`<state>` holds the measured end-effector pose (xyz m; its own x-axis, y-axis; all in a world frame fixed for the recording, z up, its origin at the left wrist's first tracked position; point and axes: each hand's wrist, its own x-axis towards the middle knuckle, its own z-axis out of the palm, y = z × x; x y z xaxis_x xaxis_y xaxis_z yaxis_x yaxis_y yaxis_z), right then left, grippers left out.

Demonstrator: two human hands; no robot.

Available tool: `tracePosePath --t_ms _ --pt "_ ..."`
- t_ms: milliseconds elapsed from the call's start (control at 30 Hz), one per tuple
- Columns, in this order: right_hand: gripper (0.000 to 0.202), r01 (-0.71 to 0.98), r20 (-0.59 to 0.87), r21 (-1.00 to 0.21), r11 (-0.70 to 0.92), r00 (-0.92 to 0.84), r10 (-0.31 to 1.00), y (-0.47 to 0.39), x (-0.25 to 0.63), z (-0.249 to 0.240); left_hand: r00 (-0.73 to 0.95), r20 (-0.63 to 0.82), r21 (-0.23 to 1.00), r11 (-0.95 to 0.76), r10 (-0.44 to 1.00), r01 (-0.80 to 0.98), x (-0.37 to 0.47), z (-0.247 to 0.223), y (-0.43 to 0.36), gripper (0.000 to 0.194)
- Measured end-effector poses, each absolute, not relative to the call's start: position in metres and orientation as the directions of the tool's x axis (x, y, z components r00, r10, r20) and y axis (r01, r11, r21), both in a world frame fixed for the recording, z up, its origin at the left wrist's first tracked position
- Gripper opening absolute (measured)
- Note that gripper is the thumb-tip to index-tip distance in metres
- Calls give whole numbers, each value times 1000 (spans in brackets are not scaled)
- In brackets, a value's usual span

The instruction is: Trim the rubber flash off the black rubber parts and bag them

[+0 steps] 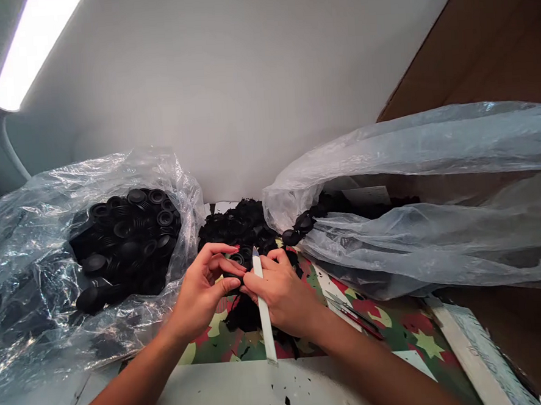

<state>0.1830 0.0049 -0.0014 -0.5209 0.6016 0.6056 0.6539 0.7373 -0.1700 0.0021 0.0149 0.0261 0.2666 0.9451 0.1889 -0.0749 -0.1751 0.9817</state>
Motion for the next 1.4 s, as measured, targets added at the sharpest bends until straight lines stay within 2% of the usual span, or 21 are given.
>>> tracePosePath --t_ms 100,233,267,333,367,467,600,700,767,900,1000,1167,1333,1400 --pt "22 683 666 -61 728 -515 540 2 178 1 163 122 965 -79 979 -250 9 19 13 39" --pt "26 716 707 78 694 -530 468 -5 169 -6 44 -62 925 74 997 -374 12 20 18 40" --pt "27 700 720 106 706 -544 431 -7 166 -10 -18 -66 914 53 998 -401 10 23 21 41" --pt "32 630 746 164 759 -583 322 -10 159 -19 -156 16 892 -84 988 -444 5 32 28 44" --pt "32 622 738 163 766 -592 323 -10 157 -22 -181 65 880 -142 981 -452 3 35 30 46" --pt "25 651 706 51 758 -560 434 -7 152 -27 -82 81 873 -111 993 -475 -1 39 29 50" --pt "34 565 686 -281 776 -447 574 -8 160 -18 86 47 883 -2 995 -469 0 29 21 50" --pt "29 476 680 -497 725 -306 667 -12 173 -6 175 85 928 -15 981 -371 1 24 18 46" --pt "31 462 690 -561 687 -198 697 -13 182 -2 226 90 964 -27 970 -266 1 22 18 47" --pt "16 490 676 -613 619 -80 733 -9 192 -1 276 87 991 -54 957 -125 2 19 16 63" --pt "19 497 704 -565 659 -126 699 -3 192 -3 270 123 992 -119 955 -31 4 19 12 71" --pt "17 553 787 -387 738 -219 577 1 192 -2 285 184 966 -227 941 126 4 21 8 70" --pt "20 660 786 -181 729 -348 511 -2 193 1 303 246 898 -334 921 286 6 21 7 70" --pt "23 698 770 -141 702 -368 521 0 196 2 326 262 872 -368 908 324 6 21 5 71"
